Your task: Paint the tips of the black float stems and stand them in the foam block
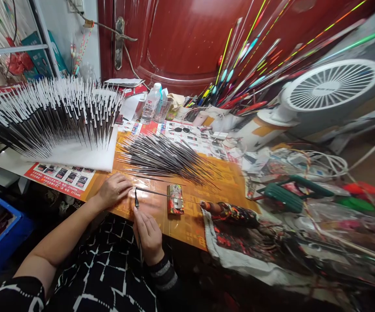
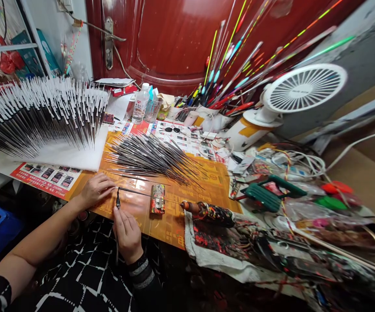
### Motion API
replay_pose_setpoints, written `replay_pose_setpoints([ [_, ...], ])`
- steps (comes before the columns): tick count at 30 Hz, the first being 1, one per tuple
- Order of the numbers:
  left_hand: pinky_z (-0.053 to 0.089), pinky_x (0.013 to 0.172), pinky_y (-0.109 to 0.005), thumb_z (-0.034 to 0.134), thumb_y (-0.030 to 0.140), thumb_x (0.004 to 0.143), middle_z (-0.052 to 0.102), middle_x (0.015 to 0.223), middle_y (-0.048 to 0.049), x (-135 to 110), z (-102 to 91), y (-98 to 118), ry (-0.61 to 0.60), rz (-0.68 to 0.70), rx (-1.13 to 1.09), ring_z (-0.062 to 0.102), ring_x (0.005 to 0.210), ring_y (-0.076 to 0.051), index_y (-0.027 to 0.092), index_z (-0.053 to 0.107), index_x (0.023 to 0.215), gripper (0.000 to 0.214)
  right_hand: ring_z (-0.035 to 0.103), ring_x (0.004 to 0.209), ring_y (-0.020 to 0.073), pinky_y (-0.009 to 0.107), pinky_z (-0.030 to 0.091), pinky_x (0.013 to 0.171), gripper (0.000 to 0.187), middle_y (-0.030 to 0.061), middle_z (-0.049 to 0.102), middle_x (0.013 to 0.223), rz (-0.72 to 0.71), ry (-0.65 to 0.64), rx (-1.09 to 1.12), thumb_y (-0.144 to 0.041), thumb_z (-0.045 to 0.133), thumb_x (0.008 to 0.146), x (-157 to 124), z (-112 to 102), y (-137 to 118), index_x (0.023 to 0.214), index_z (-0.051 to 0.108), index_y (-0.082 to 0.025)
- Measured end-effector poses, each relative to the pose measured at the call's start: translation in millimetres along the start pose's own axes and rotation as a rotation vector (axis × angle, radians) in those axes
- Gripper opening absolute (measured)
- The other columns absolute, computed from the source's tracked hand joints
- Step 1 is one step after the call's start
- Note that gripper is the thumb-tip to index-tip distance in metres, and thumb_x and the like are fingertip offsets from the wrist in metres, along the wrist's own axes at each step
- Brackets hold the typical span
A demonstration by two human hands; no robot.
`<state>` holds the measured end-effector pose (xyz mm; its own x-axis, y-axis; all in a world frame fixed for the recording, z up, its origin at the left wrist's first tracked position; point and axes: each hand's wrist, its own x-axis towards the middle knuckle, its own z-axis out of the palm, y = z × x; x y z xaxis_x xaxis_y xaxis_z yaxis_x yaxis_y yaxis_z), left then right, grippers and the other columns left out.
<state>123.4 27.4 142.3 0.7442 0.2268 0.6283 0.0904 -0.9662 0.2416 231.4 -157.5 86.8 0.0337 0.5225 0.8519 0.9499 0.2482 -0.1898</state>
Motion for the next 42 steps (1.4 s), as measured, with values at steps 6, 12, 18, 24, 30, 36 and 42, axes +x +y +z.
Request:
replay_pose_setpoints([
  [6, 0.048, 0.077, -0.032, 0.055, 0.029, 0.101, 0.069, 0.088, -0.0056, 1, -1.4, 0, 0.003, -0.009, -0.005, 0.058, 0.081, -0.017, 0.018, 0.071, 0.097, 0.02, 0.072, 0.103, 0.0232, 0.038, 0.064, 0.088, 0.064, 0.0143, 0.074, 0.113, 0.013, -0.008, 0.025, -0.003, 0.057, 0.093, 0, 0, 0, 0.154, 0.04, -0.012],
  [12, 0.047, 0.073, -0.03, 0.054, 0.029, 0.102, 0.067, 0.084, -0.0044, 6, -5.9, 2, 0.022, -0.004, 0.004, 0.057, 0.079, -0.017, 0.019, 0.07, 0.096, 0.02, 0.072, 0.102, 0.0218, 0.037, 0.064, 0.086, 0.061, 0.0125, 0.074, 0.109, 0.013, 0.033, 0.124, -0.003, 0.057, 0.092, -2, -19, 9, 0.151, 0.045, -0.014],
  [18, 0.048, 0.075, -0.031, 0.055, 0.029, 0.102, 0.068, 0.086, -0.0042, 7, -7.6, 1, 0.021, -0.01, -0.008, 0.057, 0.08, -0.017, 0.02, 0.07, 0.097, 0.018, 0.071, 0.098, 0.0208, 0.035, 0.064, 0.082, 0.061, 0.0112, 0.075, 0.106, 0.062, 0.105, 0.028, -0.003, 0.06, 0.091, -15, -52, 33, 0.149, 0.048, -0.018],
  [24, 0.05, 0.075, -0.031, 0.055, 0.03, 0.101, 0.068, 0.087, -0.0039, 7, -8.4, -1, 0.028, -0.025, -0.008, 0.059, 0.081, -0.017, 0.02, 0.07, 0.097, 0.018, 0.072, 0.095, 0.0201, 0.034, 0.064, 0.083, 0.058, 0.0105, 0.075, 0.105, 0.099, 0.131, -0.072, -0.006, 0.058, 0.094, -25, -54, 47, 0.15, 0.048, -0.019],
  [30, 0.05, 0.076, -0.031, 0.055, 0.028, 0.101, 0.069, 0.089, -0.0034, 7, -9.4, -3, 0.018, -0.014, -0.005, 0.06, 0.081, -0.016, 0.02, 0.07, 0.097, 0.017, 0.072, 0.092, 0.0199, 0.033, 0.063, 0.081, 0.06, 0.0107, 0.075, 0.102, 0.092, 0.137, -0.139, -0.005, 0.059, 0.094, -24, -48, 47, 0.151, 0.046, -0.018],
  [36, 0.05, 0.076, -0.03, 0.056, 0.027, 0.101, 0.069, 0.089, -0.004, 7, -8.8, -3, 0.02, -0.011, 0.002, 0.06, 0.081, -0.017, 0.02, 0.069, 0.097, 0.016, 0.071, 0.092, 0.0207, 0.034, 0.062, 0.081, 0.062, 0.0114, 0.074, 0.102, 0.064, 0.152, -0.174, -0.003, 0.06, 0.092, -20, -47, 47, 0.151, 0.046, -0.016],
  [42, 0.05, 0.076, -0.03, 0.056, 0.026, 0.1, 0.068, 0.089, -0.0037, 7, -8.9, -3, 0.015, -0.008, 0.002, 0.059, 0.081, -0.017, 0.02, 0.069, 0.098, 0.014, 0.07, 0.094, 0.0206, 0.034, 0.062, 0.083, 0.064, 0.0108, 0.074, 0.105, 0.093, 0.125, -0.172, -0.003, 0.06, 0.092, -20, -46, 46, 0.152, 0.045, -0.018],
])
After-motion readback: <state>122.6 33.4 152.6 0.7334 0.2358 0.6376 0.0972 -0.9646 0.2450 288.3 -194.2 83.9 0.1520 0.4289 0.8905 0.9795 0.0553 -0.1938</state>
